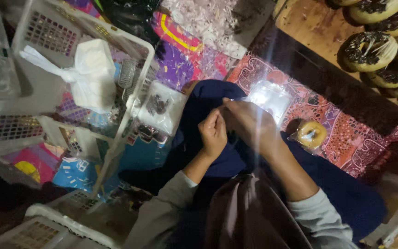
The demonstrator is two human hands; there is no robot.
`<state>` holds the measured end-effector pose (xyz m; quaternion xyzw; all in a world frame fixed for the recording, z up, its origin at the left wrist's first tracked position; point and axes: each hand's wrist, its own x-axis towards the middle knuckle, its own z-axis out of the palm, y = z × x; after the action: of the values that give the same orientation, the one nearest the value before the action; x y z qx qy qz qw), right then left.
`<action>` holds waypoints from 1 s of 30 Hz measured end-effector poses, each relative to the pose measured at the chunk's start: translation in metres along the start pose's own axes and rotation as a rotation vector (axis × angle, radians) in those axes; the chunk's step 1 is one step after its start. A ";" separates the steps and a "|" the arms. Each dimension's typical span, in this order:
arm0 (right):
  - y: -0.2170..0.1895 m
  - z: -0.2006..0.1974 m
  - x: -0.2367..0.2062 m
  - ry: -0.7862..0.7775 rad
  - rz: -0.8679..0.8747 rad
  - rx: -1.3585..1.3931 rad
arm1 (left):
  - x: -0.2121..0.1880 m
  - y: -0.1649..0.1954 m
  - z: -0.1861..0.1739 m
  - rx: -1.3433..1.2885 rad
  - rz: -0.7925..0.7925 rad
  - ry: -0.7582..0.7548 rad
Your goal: The person grates a white block over rows of ring-shaped pastries on a wooden board, then places the block into a plastic bag. The person then picks up a pastry, wraps it in a clear plastic bag, and places it into a white basket.
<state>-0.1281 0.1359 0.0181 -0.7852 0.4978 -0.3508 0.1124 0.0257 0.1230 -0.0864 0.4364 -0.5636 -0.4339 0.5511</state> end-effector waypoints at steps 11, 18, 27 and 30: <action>0.077 -0.006 -0.039 -0.048 0.700 0.296 | 0.005 0.028 0.001 -0.133 -0.072 0.136; 0.049 0.072 -0.100 0.085 0.700 0.878 | 0.006 0.055 0.010 0.462 0.460 -0.018; 0.062 0.065 -0.056 -0.082 0.801 0.771 | 0.029 0.005 -0.033 -0.365 -0.550 -0.156; 0.052 0.057 -0.048 0.128 0.812 0.582 | 0.024 0.008 -0.028 -0.110 -0.262 -0.116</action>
<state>-0.1390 0.1426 -0.0714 -0.4412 0.6506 -0.4505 0.4232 0.0534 0.1018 -0.0723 0.4493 -0.5082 -0.5567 0.4795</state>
